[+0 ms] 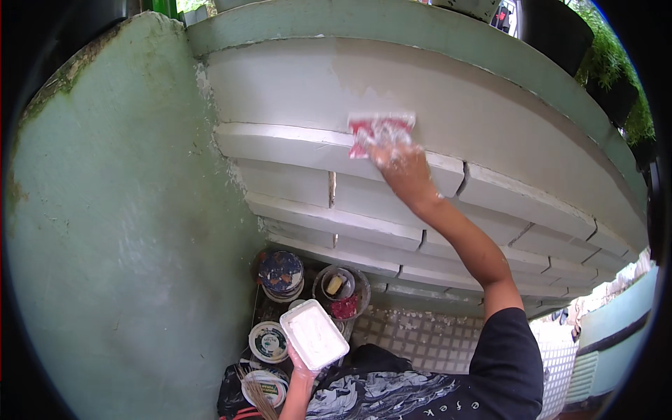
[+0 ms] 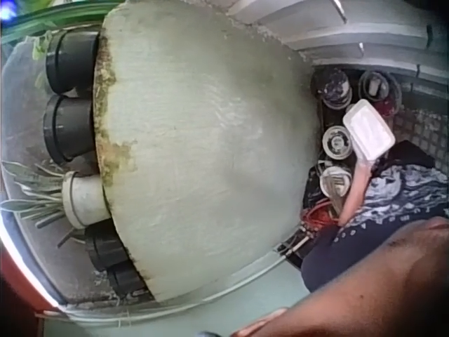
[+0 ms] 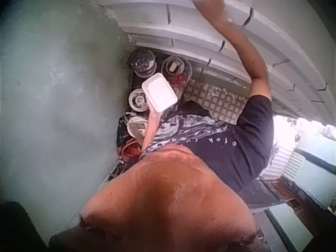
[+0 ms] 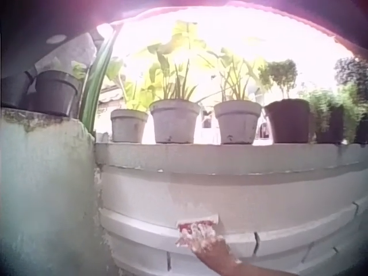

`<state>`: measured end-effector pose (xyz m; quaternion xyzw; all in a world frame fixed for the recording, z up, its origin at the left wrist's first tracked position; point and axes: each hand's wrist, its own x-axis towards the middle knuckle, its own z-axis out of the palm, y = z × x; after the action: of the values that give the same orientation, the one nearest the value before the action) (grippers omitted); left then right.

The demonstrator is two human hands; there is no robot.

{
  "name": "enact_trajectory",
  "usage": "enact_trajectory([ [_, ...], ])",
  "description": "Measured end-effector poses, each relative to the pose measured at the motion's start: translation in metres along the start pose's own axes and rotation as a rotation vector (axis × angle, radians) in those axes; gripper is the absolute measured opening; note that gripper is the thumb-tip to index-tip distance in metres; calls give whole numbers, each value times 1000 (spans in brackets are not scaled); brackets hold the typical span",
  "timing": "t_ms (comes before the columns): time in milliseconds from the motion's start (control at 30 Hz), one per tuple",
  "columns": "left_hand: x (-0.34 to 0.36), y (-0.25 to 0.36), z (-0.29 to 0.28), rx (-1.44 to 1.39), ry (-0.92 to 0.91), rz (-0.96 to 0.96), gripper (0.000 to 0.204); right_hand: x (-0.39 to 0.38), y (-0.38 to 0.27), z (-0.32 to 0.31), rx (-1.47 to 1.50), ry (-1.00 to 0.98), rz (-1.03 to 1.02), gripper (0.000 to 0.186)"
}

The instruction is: Apply wall putty to a white structural surface using a putty knife and a small container.

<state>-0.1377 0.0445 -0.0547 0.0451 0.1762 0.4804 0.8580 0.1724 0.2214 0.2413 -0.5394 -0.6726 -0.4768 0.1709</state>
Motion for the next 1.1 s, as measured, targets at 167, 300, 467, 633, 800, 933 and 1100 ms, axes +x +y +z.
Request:
enact_trajectory([
  [167,0,-1,9,-3,-7,3,75,18,12,-18,95,109,8,43],
  [300,-2,-6,9,-1,-22,-13,75,34,33,-18,-121,239,78,44],
  [467,5,-8,21,-51,-5,29,75,-8,-11,-9,203,48,13,44],
  [633,24,-5,80,-110,-208,30,69,-39,-74,-72,966,-165,417,46],
  [800,43,4,89,-35,-136,126,73,-102,-128,-94,1455,-356,799,47],
  [933,47,6,93,73,21,143,75,-119,-163,-95,1308,-592,840,50],
  [1100,51,-7,84,134,1,206,69,-148,-194,-88,1362,-619,709,50],
])
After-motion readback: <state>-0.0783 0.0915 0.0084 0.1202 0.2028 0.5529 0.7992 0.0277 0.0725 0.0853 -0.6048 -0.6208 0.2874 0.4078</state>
